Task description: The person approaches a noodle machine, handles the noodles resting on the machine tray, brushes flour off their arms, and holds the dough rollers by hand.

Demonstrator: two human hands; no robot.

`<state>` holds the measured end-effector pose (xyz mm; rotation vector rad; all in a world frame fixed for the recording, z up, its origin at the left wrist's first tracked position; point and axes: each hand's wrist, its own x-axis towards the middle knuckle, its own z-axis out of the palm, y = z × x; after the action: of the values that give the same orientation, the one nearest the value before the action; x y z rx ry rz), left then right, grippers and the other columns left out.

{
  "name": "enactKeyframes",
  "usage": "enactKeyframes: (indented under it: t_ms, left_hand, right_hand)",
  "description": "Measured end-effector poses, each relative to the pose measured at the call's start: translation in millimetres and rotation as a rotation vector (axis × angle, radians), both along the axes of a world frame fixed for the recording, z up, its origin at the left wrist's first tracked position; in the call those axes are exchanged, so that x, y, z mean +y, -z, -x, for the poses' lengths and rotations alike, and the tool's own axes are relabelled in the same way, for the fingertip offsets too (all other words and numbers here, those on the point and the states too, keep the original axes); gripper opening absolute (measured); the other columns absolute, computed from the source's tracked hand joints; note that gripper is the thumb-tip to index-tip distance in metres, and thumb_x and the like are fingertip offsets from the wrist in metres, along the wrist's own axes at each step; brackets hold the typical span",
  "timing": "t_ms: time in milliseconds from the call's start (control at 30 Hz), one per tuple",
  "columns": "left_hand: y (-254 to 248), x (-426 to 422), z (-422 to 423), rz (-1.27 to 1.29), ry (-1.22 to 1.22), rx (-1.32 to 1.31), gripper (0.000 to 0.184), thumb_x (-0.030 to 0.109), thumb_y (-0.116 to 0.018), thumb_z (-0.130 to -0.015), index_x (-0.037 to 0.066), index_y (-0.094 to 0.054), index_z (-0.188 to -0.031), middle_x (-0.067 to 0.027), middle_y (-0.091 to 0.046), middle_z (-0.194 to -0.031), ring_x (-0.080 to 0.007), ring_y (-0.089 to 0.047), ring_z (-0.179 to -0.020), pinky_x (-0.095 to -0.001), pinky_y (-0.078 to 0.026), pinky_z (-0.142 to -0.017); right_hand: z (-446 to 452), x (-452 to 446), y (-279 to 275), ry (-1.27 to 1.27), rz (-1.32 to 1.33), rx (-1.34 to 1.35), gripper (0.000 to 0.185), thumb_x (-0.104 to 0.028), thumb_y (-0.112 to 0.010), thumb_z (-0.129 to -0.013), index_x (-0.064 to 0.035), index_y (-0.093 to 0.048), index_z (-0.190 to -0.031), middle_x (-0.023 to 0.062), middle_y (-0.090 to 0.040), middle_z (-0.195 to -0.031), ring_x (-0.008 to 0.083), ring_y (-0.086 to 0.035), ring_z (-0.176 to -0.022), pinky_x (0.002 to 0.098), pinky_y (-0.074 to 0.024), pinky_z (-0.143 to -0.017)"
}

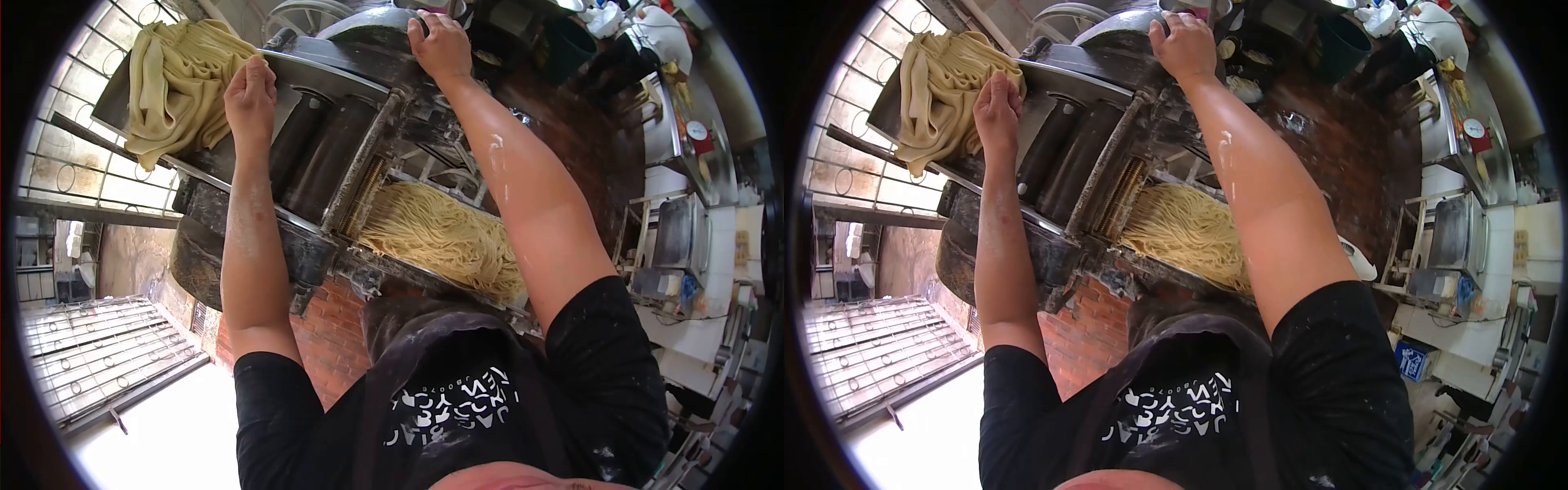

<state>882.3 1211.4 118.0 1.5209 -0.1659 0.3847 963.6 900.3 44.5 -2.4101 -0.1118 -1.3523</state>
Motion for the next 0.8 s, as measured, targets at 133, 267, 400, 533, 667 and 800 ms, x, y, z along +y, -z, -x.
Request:
enactKeyframes:
  t_ms: [133,267,400,533,667,800]
  left_hand:
    - [3.9,-20.4,13.1,-0.266,0.052,-0.09,0.023,0.021,-0.063,-0.104,0.003,-0.066,-0.091,-0.002,-0.061,-0.083,-0.0115,-0.056,-0.072,-0.0263,-0.046,-0.065]
    - [-29.9,-85.4,109.1,-0.535,0.247,-0.308,0.011,0.01,-0.069,-0.097,0.0,-0.069,-0.103,-0.0114,-0.068,-0.103,-0.0231,-0.067,-0.097,-0.0342,-0.053,-0.087]
    - [-34.8,-132.5,195.4,-0.384,0.459,-0.415,0.017,0.004,-0.064,-0.096,0.001,-0.072,-0.112,-0.0161,-0.069,-0.118,-0.0333,-0.066,-0.111,-0.0419,-0.05,-0.1]
    - [4.3,-168.6,220.2,-0.26,0.603,-0.589,0.044,0.028,-0.051,-0.107,-0.002,-0.062,-0.137,-0.0226,-0.058,-0.143,-0.0414,-0.05,-0.138,-0.0513,-0.035,-0.118]
    - [33.7,-197.4,205.8,-0.252,0.569,-0.625,0.05,0.028,-0.042,-0.11,-0.003,-0.052,-0.147,-0.0252,-0.047,-0.155,-0.0411,-0.035,-0.151,-0.052,-0.021,-0.125]
    - [81.6,-224.1,160.8,-0.117,0.304,-0.287,0.053,0.025,-0.041,-0.109,-0.006,-0.042,-0.153,-0.0271,-0.038,-0.16,-0.042,-0.028,-0.153,-0.0484,-0.017,-0.126]
  right_hand:
    - [1.4,1.7,-0.5,0.02,0.012,-0.014,0.048,-0.047,-0.053,-0.098,-0.0072,-0.074,-0.117,0.0175,-0.073,-0.111,0.0361,-0.069,-0.104,0.0472,-0.0521,-0.096]
    - [3.0,1.8,-1.9,0.031,0.01,-0.011,0.048,-0.047,-0.054,-0.098,-0.0071,-0.074,-0.116,0.0174,-0.073,-0.11,0.0362,-0.069,-0.103,0.047,-0.0524,-0.095]
    - [8.0,4.5,-6.2,0.046,-0.002,0.02,0.048,-0.047,-0.054,-0.098,-0.0068,-0.075,-0.115,0.0175,-0.073,-0.111,0.0367,-0.069,-0.104,0.0476,-0.0522,-0.096]
    - [0.7,3.8,-1.2,0.045,0.018,-0.018,0.047,-0.046,-0.054,-0.099,-0.0066,-0.074,-0.114,0.0178,-0.073,-0.113,0.0364,-0.068,-0.106,0.049,-0.0511,-0.097]
    - [24.9,6.5,-23.1,-0.081,0.032,-0.094,0.028,-0.028,-0.063,-0.097,-0.0027,-0.07,-0.105,0.02,-0.071,-0.102,0.0379,-0.069,-0.095,0.0447,-0.0554,-0.087]
    - [28.2,6.1,-20.7,-0.068,0.038,-0.029,0.03,-0.029,-0.061,-0.096,-0.0026,-0.07,-0.107,0.019,-0.071,-0.105,0.0386,-0.067,-0.1,0.0488,-0.0532,-0.091]
